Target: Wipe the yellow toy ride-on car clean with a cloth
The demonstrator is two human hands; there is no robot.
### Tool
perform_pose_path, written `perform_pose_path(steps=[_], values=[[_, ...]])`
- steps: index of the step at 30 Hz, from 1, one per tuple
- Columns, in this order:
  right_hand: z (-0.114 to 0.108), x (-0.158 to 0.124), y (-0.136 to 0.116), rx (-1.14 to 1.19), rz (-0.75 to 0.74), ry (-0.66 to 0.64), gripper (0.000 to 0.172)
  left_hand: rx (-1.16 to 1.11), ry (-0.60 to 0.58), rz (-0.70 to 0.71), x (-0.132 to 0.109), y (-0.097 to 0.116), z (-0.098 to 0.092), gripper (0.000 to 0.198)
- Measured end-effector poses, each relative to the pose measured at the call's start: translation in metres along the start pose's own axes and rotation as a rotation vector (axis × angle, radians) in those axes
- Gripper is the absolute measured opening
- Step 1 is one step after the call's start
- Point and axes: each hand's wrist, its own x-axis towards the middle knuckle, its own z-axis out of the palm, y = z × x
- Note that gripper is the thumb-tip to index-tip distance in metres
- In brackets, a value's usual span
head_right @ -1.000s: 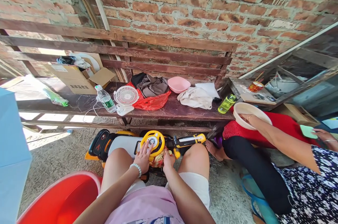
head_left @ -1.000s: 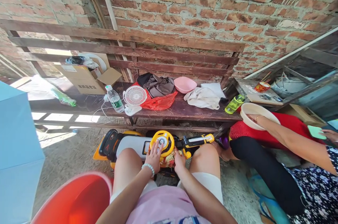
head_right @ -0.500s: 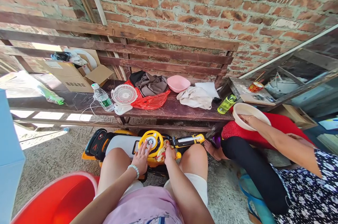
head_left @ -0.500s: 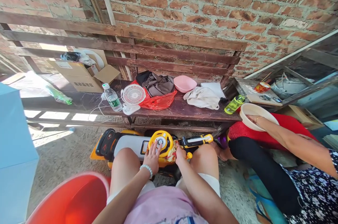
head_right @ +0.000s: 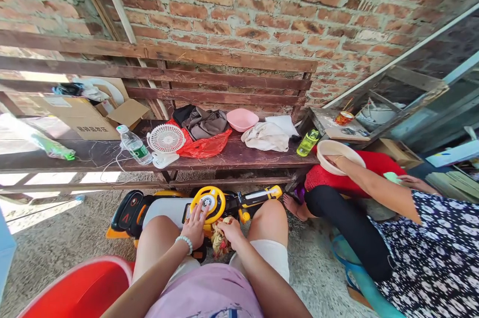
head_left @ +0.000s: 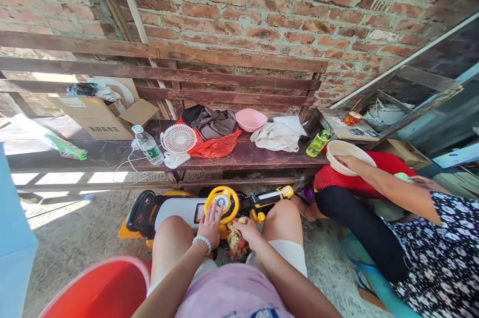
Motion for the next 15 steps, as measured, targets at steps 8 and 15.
perform_pose_path(steps=[8, 15], values=[[-0.134, -0.039, -0.087, -0.401, -0.734, 0.355, 0.039, -0.008, -0.004, 0.0, 0.001, 0.0, 0.002, 0.104], [-0.207, 0.01, -0.08, -1.082, -0.363, 0.405, 0.041, -0.023, 0.017, 0.001, 0.001, 0.001, 0.004, 0.109]])
